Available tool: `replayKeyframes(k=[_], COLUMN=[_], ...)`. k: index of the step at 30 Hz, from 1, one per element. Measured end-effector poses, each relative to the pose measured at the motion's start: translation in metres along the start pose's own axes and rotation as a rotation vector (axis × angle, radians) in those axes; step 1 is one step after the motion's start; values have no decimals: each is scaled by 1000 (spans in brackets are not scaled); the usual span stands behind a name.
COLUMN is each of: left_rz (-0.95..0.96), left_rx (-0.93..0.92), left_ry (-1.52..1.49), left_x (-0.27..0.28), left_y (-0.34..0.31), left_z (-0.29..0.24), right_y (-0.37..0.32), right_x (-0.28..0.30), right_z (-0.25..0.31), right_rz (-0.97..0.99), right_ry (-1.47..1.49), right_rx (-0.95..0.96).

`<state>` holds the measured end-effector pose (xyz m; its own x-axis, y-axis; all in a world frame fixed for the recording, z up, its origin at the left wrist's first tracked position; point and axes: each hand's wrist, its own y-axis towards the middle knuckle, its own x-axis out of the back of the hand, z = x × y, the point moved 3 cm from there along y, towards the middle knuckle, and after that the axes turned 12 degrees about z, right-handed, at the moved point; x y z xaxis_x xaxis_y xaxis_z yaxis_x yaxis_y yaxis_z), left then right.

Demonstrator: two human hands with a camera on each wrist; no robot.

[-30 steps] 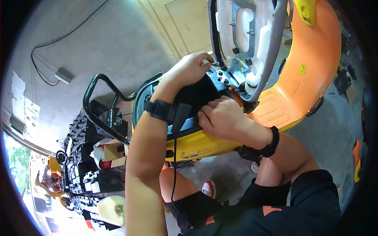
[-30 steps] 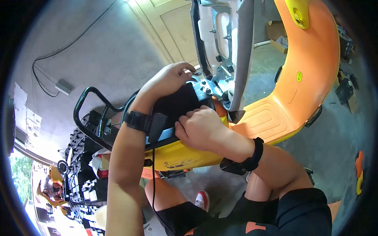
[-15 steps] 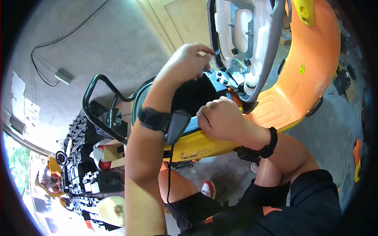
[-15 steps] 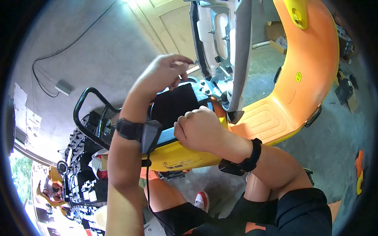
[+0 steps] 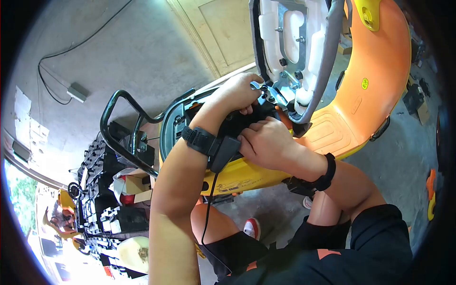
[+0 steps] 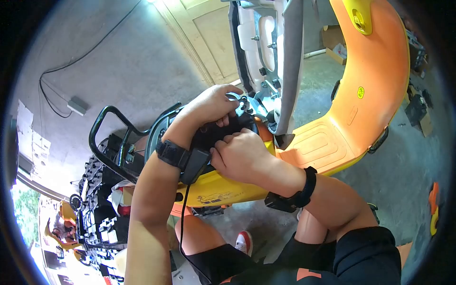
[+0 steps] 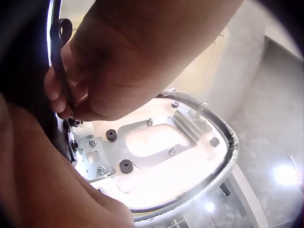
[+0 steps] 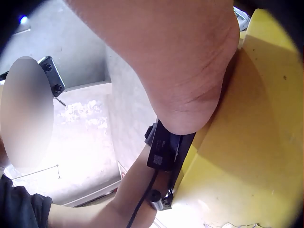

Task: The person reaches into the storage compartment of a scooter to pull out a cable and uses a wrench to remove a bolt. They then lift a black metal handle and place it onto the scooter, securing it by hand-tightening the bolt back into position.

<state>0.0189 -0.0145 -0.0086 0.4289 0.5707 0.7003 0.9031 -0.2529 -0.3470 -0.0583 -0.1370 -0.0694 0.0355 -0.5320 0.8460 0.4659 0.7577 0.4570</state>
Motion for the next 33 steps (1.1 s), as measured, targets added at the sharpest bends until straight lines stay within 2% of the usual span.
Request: replayKeyframes(k=[11, 21, 27, 33], left_rz=[103, 71, 28, -53], left_rx=[30, 76, 24, -104], left_ry=[-2, 7, 88, 378], left_x=[-4, -2, 1, -3], left_y=[-5, 5, 17, 11], left_z=[-10, 1, 15, 6], right_y=[1, 0, -1, 0], right_x=[1, 0, 0, -1], right_z=[1, 1, 1, 1], right_rz=[2, -36, -20, 21], right_ry=[-2, 1, -7, -16], right_rx=[-2, 21, 10, 0])
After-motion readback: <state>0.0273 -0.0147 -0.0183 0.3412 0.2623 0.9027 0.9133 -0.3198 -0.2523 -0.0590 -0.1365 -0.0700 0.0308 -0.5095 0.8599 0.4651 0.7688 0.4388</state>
